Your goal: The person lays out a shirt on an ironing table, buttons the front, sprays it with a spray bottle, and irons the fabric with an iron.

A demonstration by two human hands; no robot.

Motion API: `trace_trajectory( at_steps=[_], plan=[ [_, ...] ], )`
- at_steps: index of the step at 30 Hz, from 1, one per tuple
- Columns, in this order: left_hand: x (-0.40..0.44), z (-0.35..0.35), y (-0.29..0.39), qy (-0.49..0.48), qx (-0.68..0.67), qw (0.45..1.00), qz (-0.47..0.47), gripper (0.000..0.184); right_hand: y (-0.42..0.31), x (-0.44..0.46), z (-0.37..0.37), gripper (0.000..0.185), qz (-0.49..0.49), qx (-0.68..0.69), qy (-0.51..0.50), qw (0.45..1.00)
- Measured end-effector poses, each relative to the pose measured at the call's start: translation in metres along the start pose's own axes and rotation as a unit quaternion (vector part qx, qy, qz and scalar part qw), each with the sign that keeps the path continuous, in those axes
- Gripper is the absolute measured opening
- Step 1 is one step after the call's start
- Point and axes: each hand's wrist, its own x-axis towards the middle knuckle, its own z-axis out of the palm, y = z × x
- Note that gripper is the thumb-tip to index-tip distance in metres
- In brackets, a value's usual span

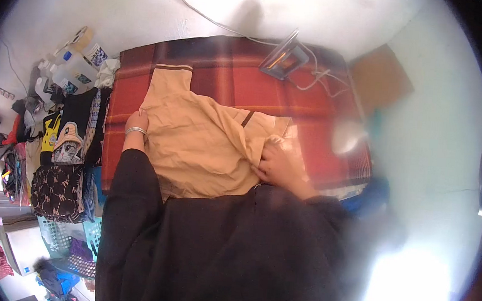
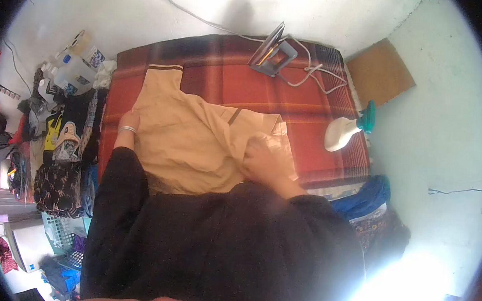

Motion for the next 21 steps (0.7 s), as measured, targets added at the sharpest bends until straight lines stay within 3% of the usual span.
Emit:
trace_trajectory(
  at_steps=[1, 3, 5, 9, 11, 14, 16, 17, 19, 21],
  plan=[
    [0.002, 0.002, 0.0, 0.0, -0.002, 1.0, -0.001, 0.049, -0.003, -0.009, 0.004, 0.022, 0.023, -0.021, -0.097, 0.995],
    [0.002, 0.004, -0.002, 0.012, 0.015, 1.0, -0.008, 0.05, -0.005, -0.015, 0.001, 0.023, 0.027, 0.001, -0.081, 0.996],
    [0.003, 0.003, -0.003, 0.005, 0.014, 1.0, -0.01, 0.05, -0.006, -0.018, -0.006, 0.026, 0.052, -0.001, -0.184, 0.981],
    [0.002, 0.002, 0.0, 0.0, 0.009, 1.0, -0.011, 0.049, 0.004, -0.054, 0.024, 0.027, 0.069, 0.038, -0.207, 0.975],
    [-0.003, -0.001, 0.004, 0.008, 0.02, 1.0, -0.012, 0.049, -0.011, -0.029, -0.004, 0.03, 0.19, 0.142, -0.247, 0.94],
    [-0.009, -0.003, 0.006, 0.015, 0.022, 1.0, -0.014, 0.049, -0.023, 0.009, -0.039, 0.037, 0.359, 0.288, -0.295, 0.837],
    [-0.007, -0.004, 0.005, 0.016, 0.014, 1.0, -0.013, 0.049, 0.004, -0.001, -0.018, 0.041, 0.48, 0.38, -0.169, 0.773],
    [-0.005, -0.002, 0.003, 0.016, 0.004, 1.0, -0.008, 0.051, 0.009, -0.004, -0.013, 0.041, 0.48, 0.379, -0.169, 0.773],
    [-0.004, 0.0, 0.001, 0.014, -0.005, 1.0, -0.003, 0.053, -0.004, 0.012, -0.019, 0.037, 0.6, 0.477, 0.067, 0.638],
    [-0.002, 0.001, 0.001, 0.013, 0.0, 1.0, -0.016, 0.047, 0.008, 0.004, -0.009, 0.034, 0.605, 0.446, 0.024, 0.659]
  ],
)
